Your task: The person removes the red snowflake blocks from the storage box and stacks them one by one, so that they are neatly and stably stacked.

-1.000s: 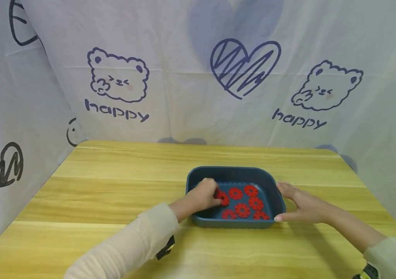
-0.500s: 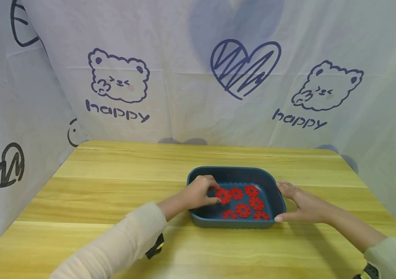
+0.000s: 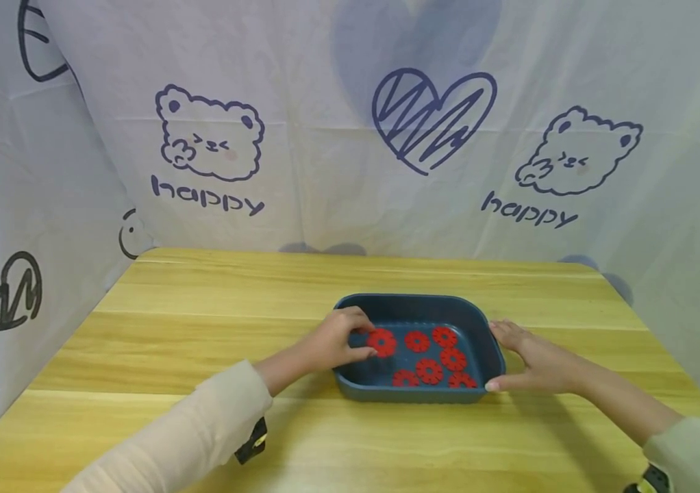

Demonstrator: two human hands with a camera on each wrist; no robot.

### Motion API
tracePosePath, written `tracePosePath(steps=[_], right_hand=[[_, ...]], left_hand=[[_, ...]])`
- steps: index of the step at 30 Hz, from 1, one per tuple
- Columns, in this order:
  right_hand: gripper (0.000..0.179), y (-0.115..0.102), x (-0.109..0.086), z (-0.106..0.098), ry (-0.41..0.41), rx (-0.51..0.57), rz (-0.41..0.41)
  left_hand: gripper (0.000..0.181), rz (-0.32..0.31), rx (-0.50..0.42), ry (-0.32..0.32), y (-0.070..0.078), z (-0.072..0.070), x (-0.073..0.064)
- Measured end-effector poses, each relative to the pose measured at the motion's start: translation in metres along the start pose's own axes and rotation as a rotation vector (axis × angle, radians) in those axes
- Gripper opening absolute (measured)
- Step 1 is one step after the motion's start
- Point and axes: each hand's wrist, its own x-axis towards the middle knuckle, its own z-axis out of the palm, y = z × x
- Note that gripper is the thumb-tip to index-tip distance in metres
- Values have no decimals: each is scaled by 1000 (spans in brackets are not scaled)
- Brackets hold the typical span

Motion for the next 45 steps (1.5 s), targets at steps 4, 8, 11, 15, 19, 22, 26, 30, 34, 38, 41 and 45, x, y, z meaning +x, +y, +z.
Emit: tracePosePath(steps=[4,8,11,15,19,22,26,30,34,38,41,45], right_hand=[[99,1,0,1,-1,-4,4],[100,1,0,1,-4,-6,9],[101,1,-1,1,-8,-3,11],[100,1,-2,0,-13,4,10],[100,1,-2,0,-14,9,6],[99,1,-2,-1,-12,8,5],[99,0,-2,-1,-10,3,7],[99,0,-2,-1,-12,2,11],[99,-1,-1,-1,-15,3,16],[100,0,-1,-1,-18,1,19],[100,0,0,-1,-17,-4,17],[100,0,1,-1,-14,-7,16]], left_hand=[[27,-18,5,8,-3,-3,-8],[27,-19,-10,48,-5,-6,-17],[27,-37,-38,92,-5,-9,-24],[28,-78,-64,148,-6,-15,-31],[28,-91,-63,193,-9,-21,-39],[28,-80,-50,235,-13,-23,-45],[27,-86,-48,276,-18,-25,-54],[27,-99,-36,314,-23,-27,-64],[26,-143,-17,342,-28,-27,-76],[23,-207,-13,340,-33,-25,-89],[22,-249,-3,322,-37,-23,-100],[22,-324,-3,291,-43,-22,-111]])
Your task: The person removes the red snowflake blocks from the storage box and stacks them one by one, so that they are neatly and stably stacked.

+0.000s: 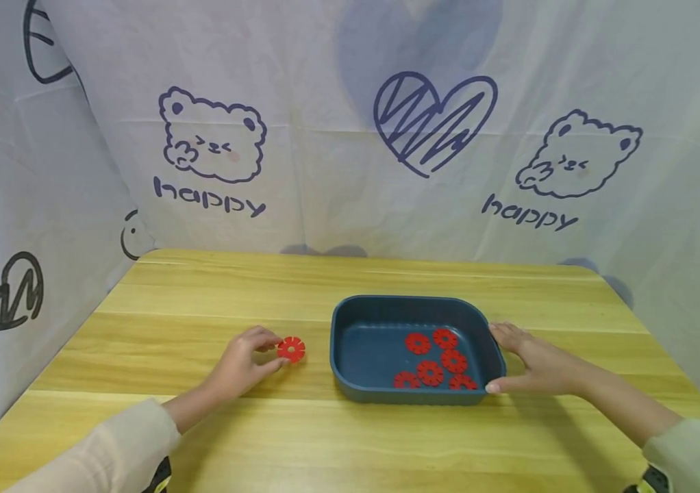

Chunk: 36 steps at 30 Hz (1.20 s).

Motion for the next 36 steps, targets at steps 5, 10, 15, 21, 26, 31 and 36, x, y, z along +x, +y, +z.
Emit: tracePosePath(steps=[5,10,15,21,26,31,36], right_hand=[[99,0,0,0,-2,3,-1],[100,1,0,1,-4,5,0],[100,0,0,0,-6,11,-1],[101,0,0,0,-11,16,9],[101,0,0,0,-10,9,5],[100,-1,0,-1,-8,4,-3],[99,-1,0,0,-6,0,-13]], left_hand=[[21,-61,14,-26,-7,-2,-7],[21,-82,44,-45,-13,-1,-11],[23,-109,69,-70,-15,-1,-14],[23,-105,69,-71,-17,1,-15],[25,-99,63,-76,-18,1,-17],[29,-93,54,-70,-19,0,-16],[35,-105,30,-31,-15,-5,-11]])
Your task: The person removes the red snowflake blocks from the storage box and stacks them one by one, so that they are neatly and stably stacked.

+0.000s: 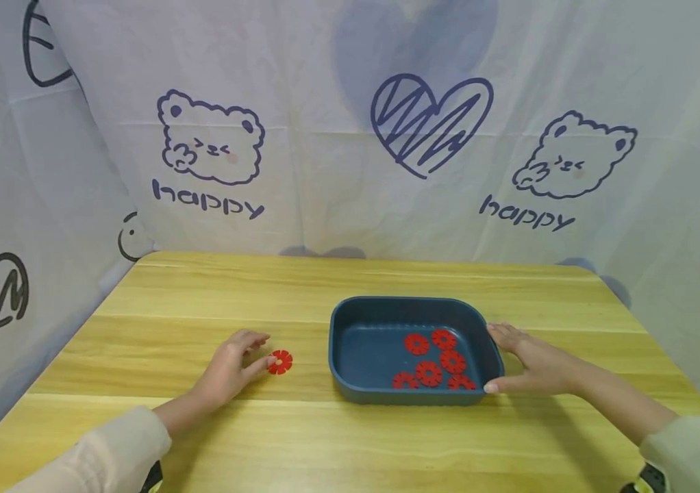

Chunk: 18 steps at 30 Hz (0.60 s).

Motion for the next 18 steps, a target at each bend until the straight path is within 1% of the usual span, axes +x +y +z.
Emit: tracePosePath(steps=[4,8,15,18], right_hand=[[99,2,-1,0,6,-6,-6],[100,2,-1,-1,6,-8,0],[102,1,0,-2,5,-21,4],[103,-1,1,-4,-11,-17,11]], left_hand=[[35,22,-31,23,9,-4,9],[33,36,-44,43,20,-7,21],[34,56,-72,86,42,-6,42],[34,65,-98,83,53,-6,50]])
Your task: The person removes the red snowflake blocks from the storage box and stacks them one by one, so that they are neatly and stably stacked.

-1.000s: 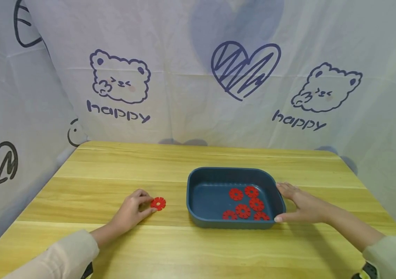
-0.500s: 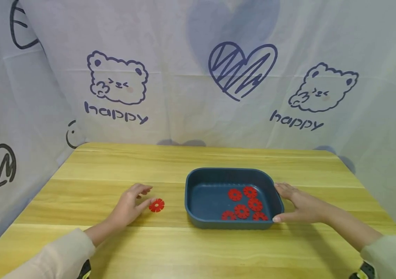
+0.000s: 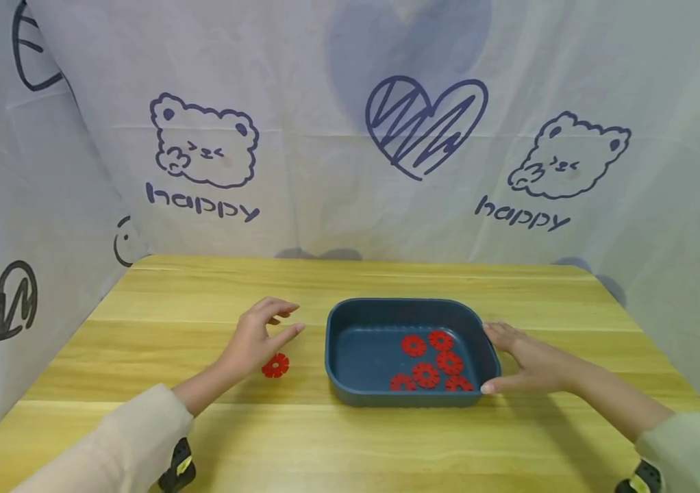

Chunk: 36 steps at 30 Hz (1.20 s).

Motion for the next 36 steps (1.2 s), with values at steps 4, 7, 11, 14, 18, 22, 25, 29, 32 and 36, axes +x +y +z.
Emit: tracePosePath(steps=[4,7,11,14,18,22,25,29,32,36], right_hand=[[103,-2,1,-2,-23,7,11],[103,-3,1,-3,-32,8,15],[102,-2,2,-1,-35,-1,8],[102,-1,2,-1,-39,-3,2],[102,-1,2,-1,-46,-4,5],[103,-1,2,-1,-52,-6,7],[103,-1,3,-1,-54,-8,7],[103,-2,3,-2,-59,-8,14],[103,-2,3,-2,-61,-8,15],[103,-3,4,-3,-63,-8,12]], left_hand=[[34,25,-43,4,11,6,9],[34,53,-74,10,17,13,16],[34,63,-112,11,23,23,21],[33,62,-130,16,26,30,23],[32,72,-150,10,30,41,26],[31,70,-172,-12,36,52,29],[32,64,-176,-34,42,60,33],[32,74,-176,-56,50,72,37],[31,84,-177,-69,54,79,40],[32,85,-172,-75,57,88,43]])
